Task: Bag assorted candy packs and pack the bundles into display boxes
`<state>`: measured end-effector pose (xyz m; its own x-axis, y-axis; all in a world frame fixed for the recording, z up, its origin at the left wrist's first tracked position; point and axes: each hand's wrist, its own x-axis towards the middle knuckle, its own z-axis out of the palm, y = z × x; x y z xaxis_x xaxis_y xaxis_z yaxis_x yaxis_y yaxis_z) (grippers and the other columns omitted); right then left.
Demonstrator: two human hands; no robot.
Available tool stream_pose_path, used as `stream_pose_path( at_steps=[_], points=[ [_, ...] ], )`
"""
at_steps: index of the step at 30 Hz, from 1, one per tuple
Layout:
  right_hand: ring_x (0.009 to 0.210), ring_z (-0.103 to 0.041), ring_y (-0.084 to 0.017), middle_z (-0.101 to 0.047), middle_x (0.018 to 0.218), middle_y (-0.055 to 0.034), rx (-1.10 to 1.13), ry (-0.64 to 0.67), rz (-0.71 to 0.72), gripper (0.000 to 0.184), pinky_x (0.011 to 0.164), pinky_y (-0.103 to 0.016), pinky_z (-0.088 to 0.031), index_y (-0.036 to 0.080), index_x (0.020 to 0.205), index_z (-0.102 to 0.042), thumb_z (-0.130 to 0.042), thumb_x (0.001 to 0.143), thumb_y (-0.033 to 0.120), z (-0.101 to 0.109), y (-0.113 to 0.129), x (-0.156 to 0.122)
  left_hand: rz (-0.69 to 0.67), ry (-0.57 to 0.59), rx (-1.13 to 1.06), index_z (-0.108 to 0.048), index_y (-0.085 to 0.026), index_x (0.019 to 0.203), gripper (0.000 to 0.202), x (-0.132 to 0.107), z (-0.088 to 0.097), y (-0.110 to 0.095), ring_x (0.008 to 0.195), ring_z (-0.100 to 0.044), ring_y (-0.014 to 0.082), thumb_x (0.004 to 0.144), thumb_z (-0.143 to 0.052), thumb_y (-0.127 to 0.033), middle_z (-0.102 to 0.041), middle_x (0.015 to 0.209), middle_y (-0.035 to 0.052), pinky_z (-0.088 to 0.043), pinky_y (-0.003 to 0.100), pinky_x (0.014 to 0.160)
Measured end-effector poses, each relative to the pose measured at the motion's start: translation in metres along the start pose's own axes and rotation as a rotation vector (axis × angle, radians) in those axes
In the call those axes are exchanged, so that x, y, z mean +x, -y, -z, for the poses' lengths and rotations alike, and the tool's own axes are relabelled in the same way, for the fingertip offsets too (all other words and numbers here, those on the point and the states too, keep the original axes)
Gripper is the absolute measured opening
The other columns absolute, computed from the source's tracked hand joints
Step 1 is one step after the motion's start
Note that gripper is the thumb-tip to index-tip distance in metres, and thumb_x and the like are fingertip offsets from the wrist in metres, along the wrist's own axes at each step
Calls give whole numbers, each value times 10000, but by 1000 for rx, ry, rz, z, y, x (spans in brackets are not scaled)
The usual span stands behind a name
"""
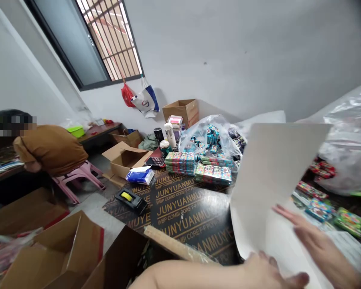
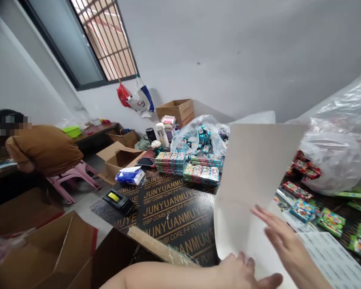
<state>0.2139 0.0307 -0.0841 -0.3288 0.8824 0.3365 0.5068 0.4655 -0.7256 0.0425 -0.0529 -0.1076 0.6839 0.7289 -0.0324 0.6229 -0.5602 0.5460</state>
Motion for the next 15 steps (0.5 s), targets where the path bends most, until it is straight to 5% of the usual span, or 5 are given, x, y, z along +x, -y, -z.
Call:
stream_pose_path(
  at_steps=[3,5,7,10,15],
  points=[
    [1206,-430,-279,-510,1275,-3,67,238,-17,392,1010,-481,-348,390,1163,-547,-462,795,496,-30,40,17,20,8,-201,-220,-301,1377,826,-21,58,33,804,-639,277,667,-603,-479,-668,924,162,-424,364,573],
    [1207,-433,-258,-510,1277,-10,142,333,0,398,1019,-442,-345,354,1181,-542,-461,811,476,-44,65,39,171,-332,-496,-553,-267,1166,514,-45,116,68,791,-632,227,687,-600,-448,-688,885,81,-455,326,664],
    [1188,-454,-251,-521,1267,-25,217,401,29,401,1011,-426,-349,317,1191,-540,-455,826,462,-59,88,68,476,-847,-679,-683,-179,838,359,-74,174,113,784,-611,222,566,-705,-412,-689,805,71,-445,316,733],
    [1141,-493,-255,-558,1221,-55,284,443,95,403,986,-429,-360,262,1161,-567,-470,822,459,-92,111,118,668,-1112,-717,-649,-153,830,370,-116,237,186,843,-582,209,616,-643,-456,-668,857,79,-421,318,753],
    [1267,-311,-299,-453,1307,-112,183,0,-53,517,1044,-492,-214,191,1187,-522,-517,760,481,-157,96,190,846,-1190,-866,-629,-139,744,410,-153,246,257,756,-597,183,585,-632,-517,-649,748,65,-419,308,714]
  ],
)
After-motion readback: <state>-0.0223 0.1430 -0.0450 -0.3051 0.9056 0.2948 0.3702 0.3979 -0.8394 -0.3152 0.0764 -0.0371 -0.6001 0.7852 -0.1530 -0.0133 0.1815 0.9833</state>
